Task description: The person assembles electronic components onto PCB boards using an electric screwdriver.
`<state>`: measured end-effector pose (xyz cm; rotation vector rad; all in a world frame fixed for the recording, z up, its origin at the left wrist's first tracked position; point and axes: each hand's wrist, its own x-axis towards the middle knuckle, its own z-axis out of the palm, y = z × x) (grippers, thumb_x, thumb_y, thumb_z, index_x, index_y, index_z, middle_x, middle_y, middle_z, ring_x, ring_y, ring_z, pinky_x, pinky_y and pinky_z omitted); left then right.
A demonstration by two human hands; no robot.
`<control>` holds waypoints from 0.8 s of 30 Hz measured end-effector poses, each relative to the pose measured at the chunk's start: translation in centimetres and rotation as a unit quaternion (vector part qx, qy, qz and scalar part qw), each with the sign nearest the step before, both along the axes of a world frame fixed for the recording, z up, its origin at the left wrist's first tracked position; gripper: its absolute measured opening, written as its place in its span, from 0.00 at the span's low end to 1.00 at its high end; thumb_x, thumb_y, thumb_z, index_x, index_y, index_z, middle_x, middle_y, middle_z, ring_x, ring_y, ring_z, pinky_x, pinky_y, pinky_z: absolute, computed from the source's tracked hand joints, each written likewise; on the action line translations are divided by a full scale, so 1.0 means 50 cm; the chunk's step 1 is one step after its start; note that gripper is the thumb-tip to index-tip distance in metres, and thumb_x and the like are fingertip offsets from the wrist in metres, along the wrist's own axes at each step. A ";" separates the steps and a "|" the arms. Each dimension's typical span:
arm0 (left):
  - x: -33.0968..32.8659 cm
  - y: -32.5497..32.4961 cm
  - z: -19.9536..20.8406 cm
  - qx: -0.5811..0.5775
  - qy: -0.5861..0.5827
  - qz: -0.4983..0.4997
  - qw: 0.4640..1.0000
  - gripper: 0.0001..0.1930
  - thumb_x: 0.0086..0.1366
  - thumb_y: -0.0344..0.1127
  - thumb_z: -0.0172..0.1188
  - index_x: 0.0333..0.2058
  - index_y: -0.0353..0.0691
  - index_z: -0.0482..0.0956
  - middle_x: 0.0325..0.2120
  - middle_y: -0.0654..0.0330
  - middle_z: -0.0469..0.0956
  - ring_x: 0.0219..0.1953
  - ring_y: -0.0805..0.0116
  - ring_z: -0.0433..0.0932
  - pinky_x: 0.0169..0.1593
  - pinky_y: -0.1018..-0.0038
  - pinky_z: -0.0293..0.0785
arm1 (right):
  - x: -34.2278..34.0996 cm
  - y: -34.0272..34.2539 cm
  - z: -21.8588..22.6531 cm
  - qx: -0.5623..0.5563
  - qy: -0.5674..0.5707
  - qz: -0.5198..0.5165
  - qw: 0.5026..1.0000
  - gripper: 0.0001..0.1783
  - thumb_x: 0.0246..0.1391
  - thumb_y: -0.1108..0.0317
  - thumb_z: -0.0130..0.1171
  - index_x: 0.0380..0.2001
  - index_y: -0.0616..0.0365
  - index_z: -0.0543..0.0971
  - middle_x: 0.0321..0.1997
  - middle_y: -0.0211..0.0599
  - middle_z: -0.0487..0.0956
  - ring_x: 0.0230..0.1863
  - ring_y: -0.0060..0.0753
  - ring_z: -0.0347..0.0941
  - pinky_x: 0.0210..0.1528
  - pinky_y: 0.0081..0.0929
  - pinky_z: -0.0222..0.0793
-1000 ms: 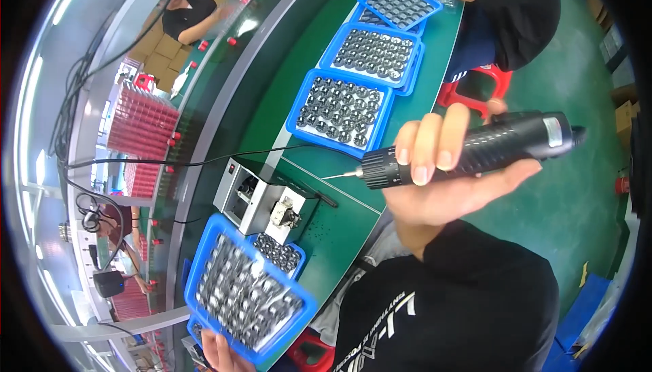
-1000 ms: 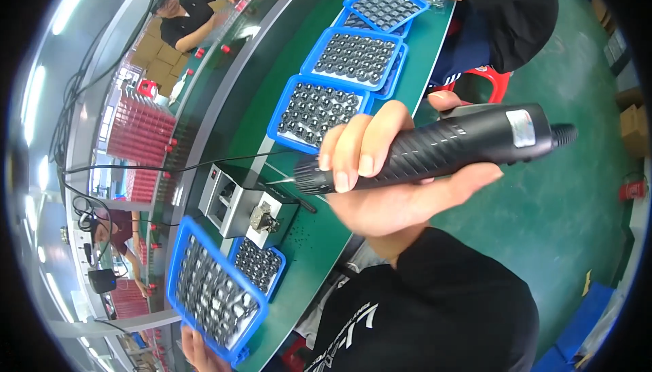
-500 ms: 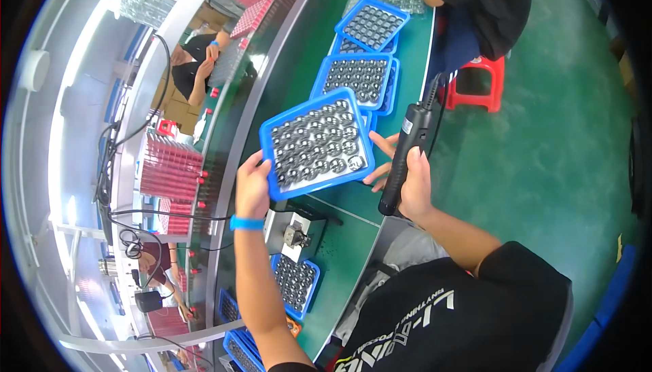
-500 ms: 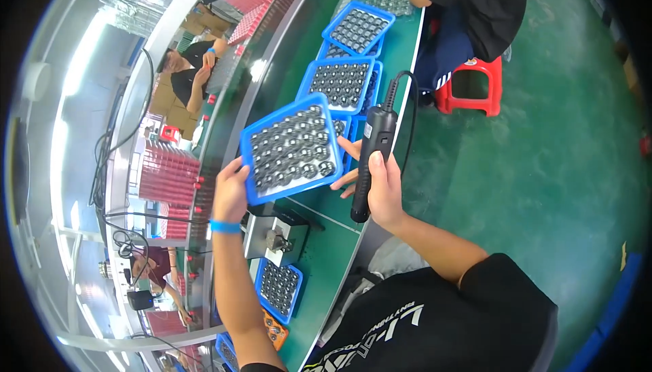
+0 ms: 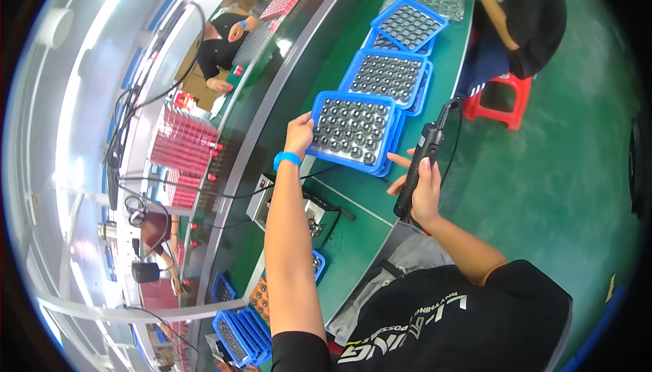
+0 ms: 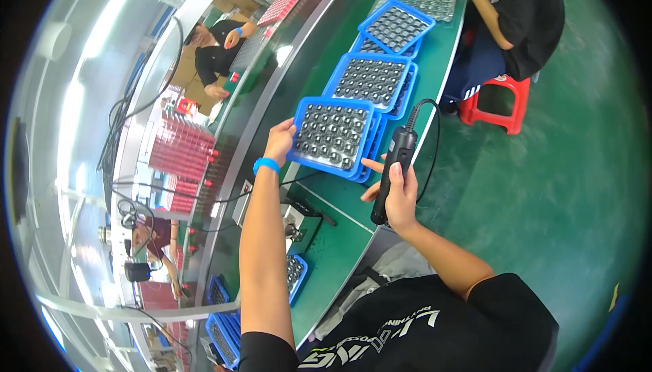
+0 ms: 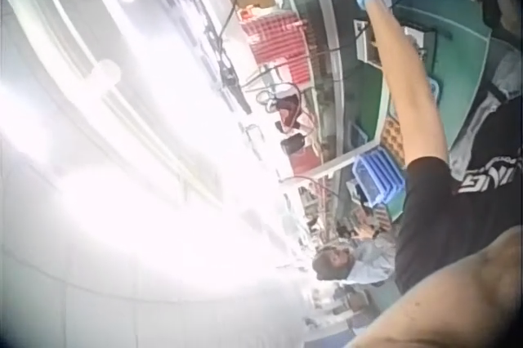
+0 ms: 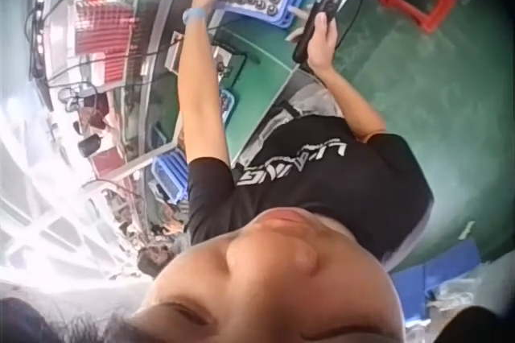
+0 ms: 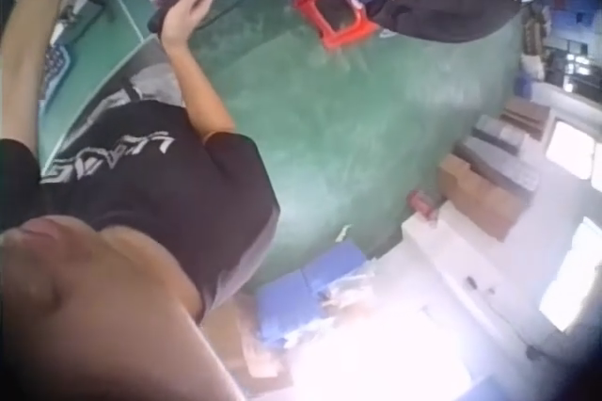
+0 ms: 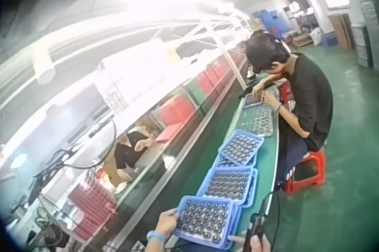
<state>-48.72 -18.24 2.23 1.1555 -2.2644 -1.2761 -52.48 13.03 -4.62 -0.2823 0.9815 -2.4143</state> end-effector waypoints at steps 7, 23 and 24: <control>0.077 0.097 0.016 -0.466 0.095 0.051 0.878 0.19 0.60 0.25 0.60 0.52 0.34 0.78 0.45 0.43 0.78 0.49 0.43 0.77 0.55 0.60 0.73 | 0.079 -0.020 0.036 -0.009 -0.022 0.020 1.000 0.29 0.73 0.44 0.36 0.59 0.59 0.64 0.25 0.38 0.75 0.15 0.26 0.67 0.19 0.22 0.65; 0.751 0.544 -0.075 -0.441 0.015 0.363 0.821 0.24 0.56 0.29 0.67 0.52 0.32 0.77 0.58 0.41 0.65 0.61 0.43 0.66 0.63 0.54 0.63 | 0.305 -0.153 0.252 -0.118 0.163 0.244 0.949 0.44 0.64 0.28 0.36 0.67 0.53 0.58 0.23 0.29 0.64 0.18 0.24 0.61 0.25 0.24 0.62; 0.763 0.541 -0.104 -0.471 0.010 0.387 0.793 0.24 0.57 0.32 0.67 0.52 0.31 0.76 0.59 0.41 0.63 0.61 0.42 0.65 0.63 0.52 0.62 | 0.316 -0.168 0.261 -0.130 0.182 0.234 0.946 0.47 0.62 0.24 0.36 0.66 0.53 0.58 0.21 0.28 0.64 0.17 0.24 0.61 0.24 0.25 0.63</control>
